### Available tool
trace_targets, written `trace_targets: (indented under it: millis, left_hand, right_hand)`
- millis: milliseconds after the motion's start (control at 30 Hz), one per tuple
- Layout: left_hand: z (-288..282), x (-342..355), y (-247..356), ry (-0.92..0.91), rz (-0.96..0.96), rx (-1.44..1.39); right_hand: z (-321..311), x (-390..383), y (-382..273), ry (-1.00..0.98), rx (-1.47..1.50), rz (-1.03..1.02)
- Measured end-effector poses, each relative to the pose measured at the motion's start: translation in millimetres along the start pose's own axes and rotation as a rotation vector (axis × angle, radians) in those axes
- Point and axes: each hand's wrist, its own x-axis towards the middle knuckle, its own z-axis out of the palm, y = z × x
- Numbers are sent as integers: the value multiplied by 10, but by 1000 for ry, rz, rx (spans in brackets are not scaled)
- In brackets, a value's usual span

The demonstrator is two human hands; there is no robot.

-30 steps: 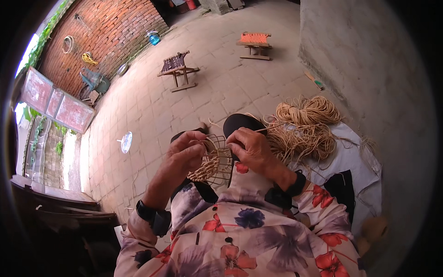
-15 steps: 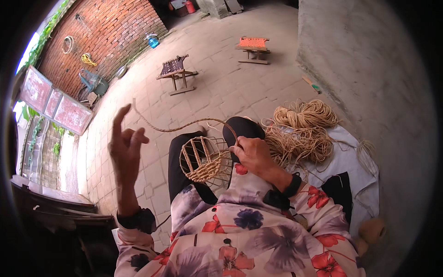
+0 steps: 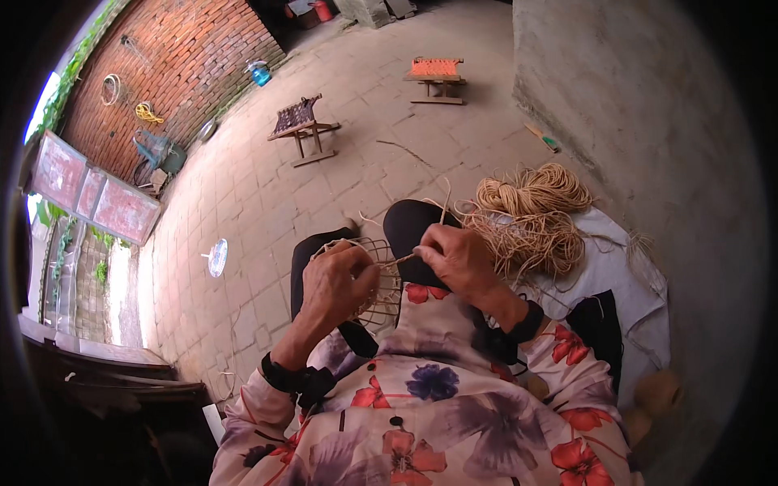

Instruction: Weaving a small basket or cage using natural fibers over a pre-made frame.

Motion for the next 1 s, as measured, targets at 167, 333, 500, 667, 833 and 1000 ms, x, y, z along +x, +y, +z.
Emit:
trace_targets:
  millis: [167,333,500,667,833,1000]
  left_hand:
    - [13,11,25,-11,-30,21]
    - [26,-7,-61,19,29,-21]
    - [-21,12,-192,-19,18,-163]
    - [-53,23,-288,-136,104,-210]
    - [-156,139,-198,-279,145,-139]
    - [-215,92,-16,-174,353,-69]
  right_hand:
    - [358,-32,-162,-10,194,-350]
    - [459,-76,-197,20,77,-312]
    - [598,-139,-113,34,154,-283]
    - [389,-117,-128,-514,1139,618]
    - [424,-126,-89,-552,1472,707]
    - [273,-49,-85,-459,1131,496]
